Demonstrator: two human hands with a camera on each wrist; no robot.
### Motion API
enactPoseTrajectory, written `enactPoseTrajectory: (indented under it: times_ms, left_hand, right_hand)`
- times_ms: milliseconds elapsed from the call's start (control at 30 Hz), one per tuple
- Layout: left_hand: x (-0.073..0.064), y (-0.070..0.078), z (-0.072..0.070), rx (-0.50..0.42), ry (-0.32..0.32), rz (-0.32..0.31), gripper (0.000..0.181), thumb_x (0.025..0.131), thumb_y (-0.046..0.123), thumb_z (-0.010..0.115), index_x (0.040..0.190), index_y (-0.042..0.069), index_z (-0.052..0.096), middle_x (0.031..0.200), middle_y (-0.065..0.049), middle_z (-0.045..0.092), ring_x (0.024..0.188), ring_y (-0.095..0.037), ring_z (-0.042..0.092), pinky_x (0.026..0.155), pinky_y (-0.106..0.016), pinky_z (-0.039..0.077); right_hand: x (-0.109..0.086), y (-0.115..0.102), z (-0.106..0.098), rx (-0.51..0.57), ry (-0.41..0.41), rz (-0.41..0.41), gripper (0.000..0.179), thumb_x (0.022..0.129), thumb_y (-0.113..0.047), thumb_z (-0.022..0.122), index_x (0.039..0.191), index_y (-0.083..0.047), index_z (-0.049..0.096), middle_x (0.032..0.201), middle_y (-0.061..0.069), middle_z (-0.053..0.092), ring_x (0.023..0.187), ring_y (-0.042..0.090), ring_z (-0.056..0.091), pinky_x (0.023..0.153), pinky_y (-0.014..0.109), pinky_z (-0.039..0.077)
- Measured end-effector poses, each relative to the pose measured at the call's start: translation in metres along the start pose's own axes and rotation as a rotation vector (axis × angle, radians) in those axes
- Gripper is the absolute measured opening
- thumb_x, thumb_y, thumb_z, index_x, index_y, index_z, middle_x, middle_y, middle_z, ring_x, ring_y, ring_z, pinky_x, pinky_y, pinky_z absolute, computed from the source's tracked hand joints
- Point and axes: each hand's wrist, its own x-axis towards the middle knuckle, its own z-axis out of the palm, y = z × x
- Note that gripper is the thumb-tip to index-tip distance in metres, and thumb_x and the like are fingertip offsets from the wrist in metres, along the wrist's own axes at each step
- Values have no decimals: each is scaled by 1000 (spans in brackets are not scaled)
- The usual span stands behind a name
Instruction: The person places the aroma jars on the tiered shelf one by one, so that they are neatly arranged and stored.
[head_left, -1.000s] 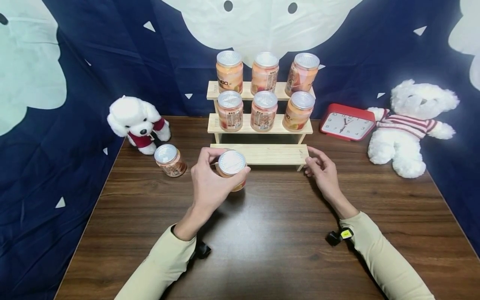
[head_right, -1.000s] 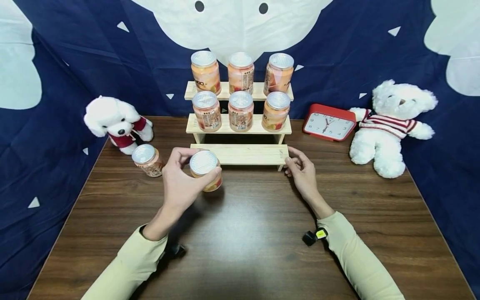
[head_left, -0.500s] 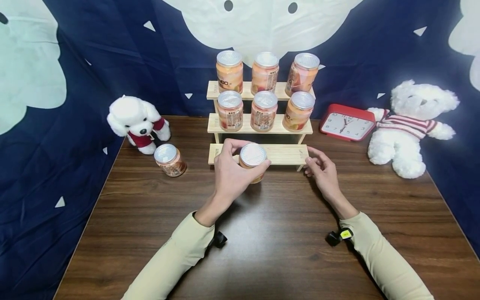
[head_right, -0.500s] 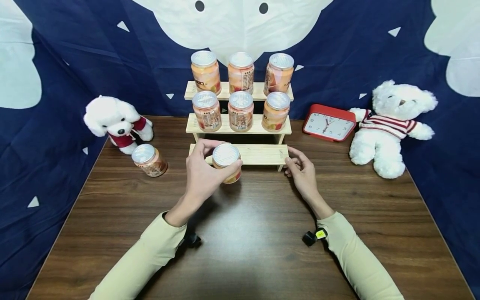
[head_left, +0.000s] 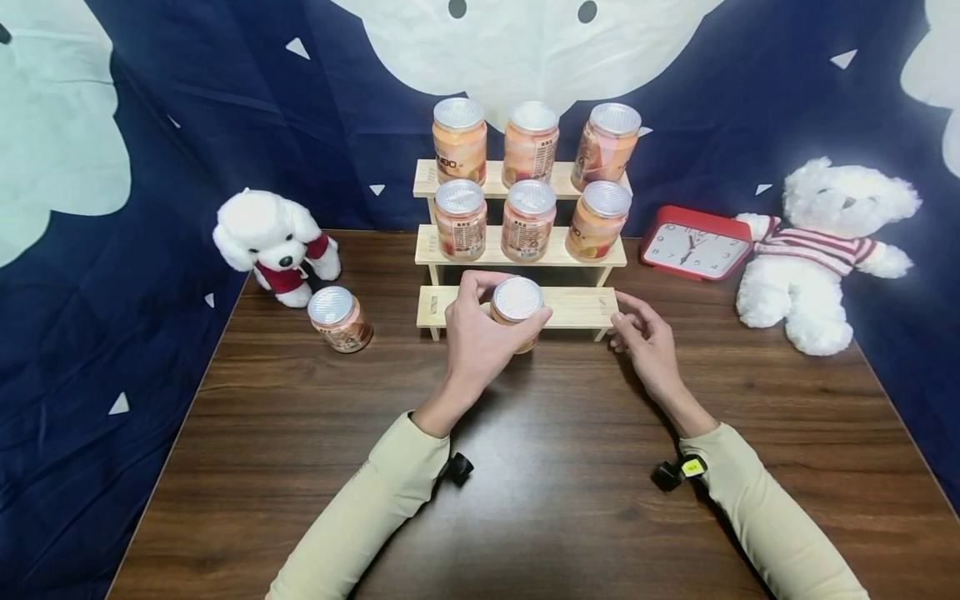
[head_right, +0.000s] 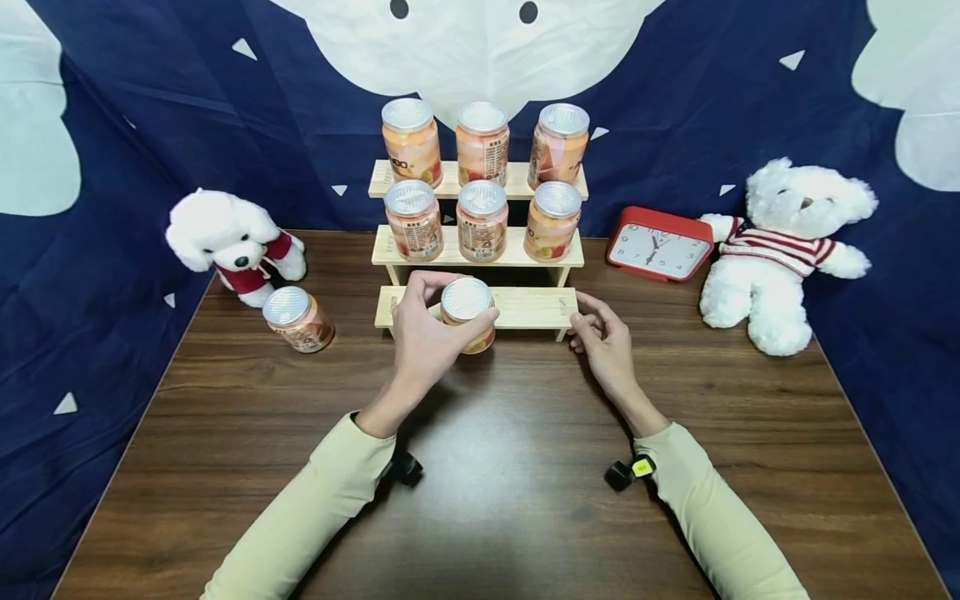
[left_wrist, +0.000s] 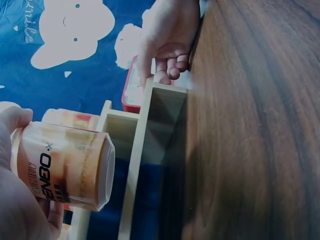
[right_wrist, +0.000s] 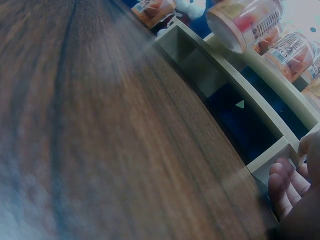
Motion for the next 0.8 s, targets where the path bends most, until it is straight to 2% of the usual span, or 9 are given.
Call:
enactPoseTrajectory:
  times_ms: [267, 800]
  left_hand:
    - [1, -7, 12, 3, 8, -17, 62, 75, 26, 102, 123, 11, 64, 117, -4, 78, 111, -19, 72, 95, -40, 58]
    - [3, -13, 32, -39, -19, 19, 66, 79, 23, 103, 130, 10, 62, 126, -4, 77, 118, -18, 71, 103, -38, 55]
  right_hand:
    - [1, -2, 1, 0, 4, 12, 40, 113, -9, 63, 151, 3, 63, 80, -4, 69, 68, 6, 65, 65, 19, 57]
    - [0, -4, 2, 11, 18, 30, 40, 113, -8, 63, 151, 2, 63, 80, -3, 69, 67, 7, 65, 63, 19, 55]
